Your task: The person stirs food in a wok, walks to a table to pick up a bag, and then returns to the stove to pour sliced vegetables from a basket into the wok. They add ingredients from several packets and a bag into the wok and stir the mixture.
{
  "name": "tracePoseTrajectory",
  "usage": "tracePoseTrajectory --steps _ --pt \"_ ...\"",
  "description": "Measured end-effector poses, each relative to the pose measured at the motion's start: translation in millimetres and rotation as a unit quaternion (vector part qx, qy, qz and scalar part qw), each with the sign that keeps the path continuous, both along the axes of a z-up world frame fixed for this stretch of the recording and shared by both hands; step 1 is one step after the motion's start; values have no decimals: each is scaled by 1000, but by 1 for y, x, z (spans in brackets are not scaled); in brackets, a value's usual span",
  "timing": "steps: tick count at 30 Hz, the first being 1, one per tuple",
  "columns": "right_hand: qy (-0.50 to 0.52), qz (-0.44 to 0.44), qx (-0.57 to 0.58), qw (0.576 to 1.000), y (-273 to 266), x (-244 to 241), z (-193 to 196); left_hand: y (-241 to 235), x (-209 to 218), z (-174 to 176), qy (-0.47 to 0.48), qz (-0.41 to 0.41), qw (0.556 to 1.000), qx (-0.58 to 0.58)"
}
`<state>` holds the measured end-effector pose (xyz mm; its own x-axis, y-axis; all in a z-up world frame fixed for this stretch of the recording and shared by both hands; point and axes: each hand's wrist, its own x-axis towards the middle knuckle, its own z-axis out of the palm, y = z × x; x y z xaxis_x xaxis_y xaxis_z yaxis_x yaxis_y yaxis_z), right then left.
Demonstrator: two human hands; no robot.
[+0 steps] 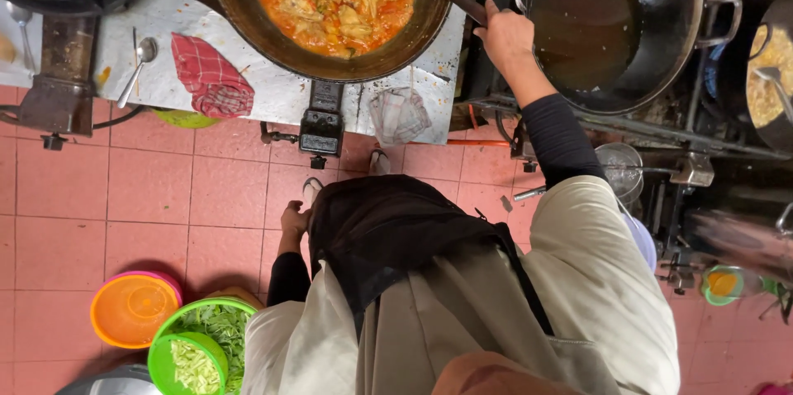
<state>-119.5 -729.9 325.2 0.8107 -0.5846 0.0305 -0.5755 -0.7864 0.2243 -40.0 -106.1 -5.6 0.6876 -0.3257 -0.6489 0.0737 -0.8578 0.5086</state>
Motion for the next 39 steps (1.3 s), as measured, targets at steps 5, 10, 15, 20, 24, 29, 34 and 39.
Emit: tracePoseTrajectory --steps 5,10,15,20,24,29,34,39 --pt "24 -39 65 997 31 -11 -11 -30 20 -4 -19 -108 993 -49" --pt "-94 -50 -51 993 114 -44 16 -52 66 12 -35 -269 959 -83" --pt "-217 -41 -42 974 241 -99 -18 -67 87 15 -31 -326 943 -67" --pt "-213 -122 83 966 386 -178 -91 -74 83 20 -34 -369 926 -68" --pt "-124 -357 220 899 481 -259 -148 -76 80 1 -62 -447 892 -31" --pt "-70 -625 302 717 559 -380 -239 -94 69 8 -29 -593 805 -18" --pt "-227 -757 243 562 601 -451 -221 -155 -3 56 -66 -682 728 -32" --pt "-263 -790 218 508 658 -531 -205 -215 -151 69 -36 -728 684 -36"
